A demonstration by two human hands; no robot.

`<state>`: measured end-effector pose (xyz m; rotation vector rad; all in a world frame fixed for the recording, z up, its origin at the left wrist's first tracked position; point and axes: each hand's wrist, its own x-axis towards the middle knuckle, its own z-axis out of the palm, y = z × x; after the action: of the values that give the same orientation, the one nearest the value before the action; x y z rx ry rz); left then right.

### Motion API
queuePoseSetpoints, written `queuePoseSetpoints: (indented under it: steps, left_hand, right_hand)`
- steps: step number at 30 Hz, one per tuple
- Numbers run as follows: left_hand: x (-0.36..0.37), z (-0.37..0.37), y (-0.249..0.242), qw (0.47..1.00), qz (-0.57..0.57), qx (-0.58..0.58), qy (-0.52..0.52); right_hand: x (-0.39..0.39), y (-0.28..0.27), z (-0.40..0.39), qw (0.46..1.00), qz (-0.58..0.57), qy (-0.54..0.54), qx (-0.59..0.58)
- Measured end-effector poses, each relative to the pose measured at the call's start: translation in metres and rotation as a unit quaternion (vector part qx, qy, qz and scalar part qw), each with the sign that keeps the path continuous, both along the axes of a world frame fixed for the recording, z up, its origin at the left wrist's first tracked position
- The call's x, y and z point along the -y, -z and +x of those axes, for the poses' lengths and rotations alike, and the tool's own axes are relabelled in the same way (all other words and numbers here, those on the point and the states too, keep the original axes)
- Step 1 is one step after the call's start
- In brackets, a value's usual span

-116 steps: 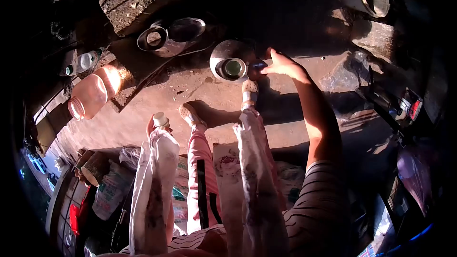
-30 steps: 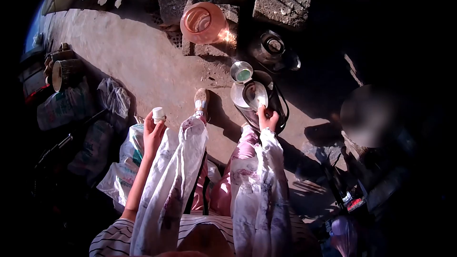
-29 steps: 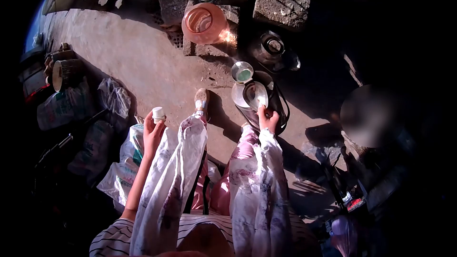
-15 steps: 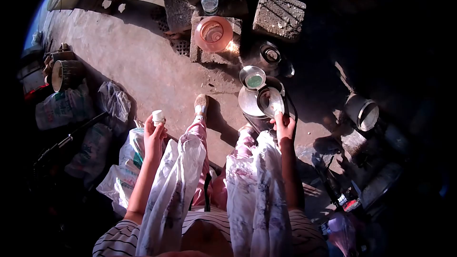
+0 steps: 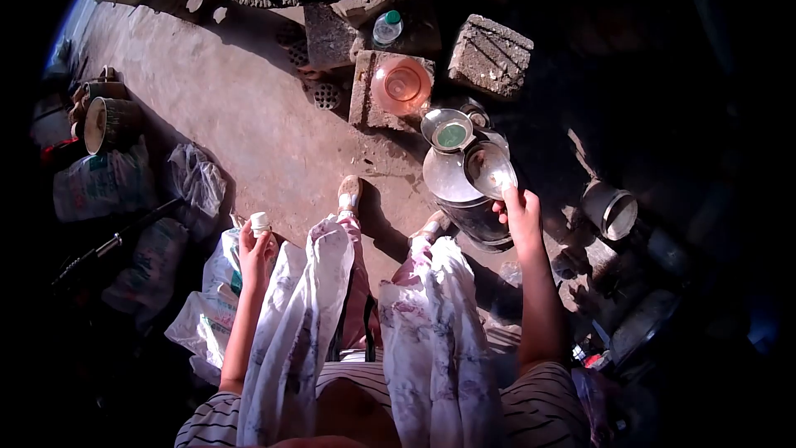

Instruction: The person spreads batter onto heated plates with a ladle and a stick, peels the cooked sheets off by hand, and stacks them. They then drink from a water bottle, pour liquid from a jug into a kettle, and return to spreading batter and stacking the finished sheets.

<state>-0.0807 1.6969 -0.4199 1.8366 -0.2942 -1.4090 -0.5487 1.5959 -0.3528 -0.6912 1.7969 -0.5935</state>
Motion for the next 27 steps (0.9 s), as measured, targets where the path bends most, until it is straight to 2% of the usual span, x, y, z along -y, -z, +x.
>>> queuePoseSetpoints:
  steps: [3, 13, 27]
  left_hand:
    - [-0.008, 0.015, -0.009, 0.998, 0.042, 0.047, -0.008]
    - [-0.035, 0.057, 0.003, 0.998, 0.057, 0.030, -0.019]
    - [-0.018, 0.056, 0.003, 0.997, 0.074, 0.017, -0.026]
  right_hand:
    - [0.014, 0.000, 0.001, 1.000, 0.007, -0.018, -0.010]
    - [0.040, -0.012, 0.012, 0.993, 0.036, -0.097, -0.056]
    - [0.055, -0.030, 0.018, 0.994, 0.061, -0.081, -0.045]
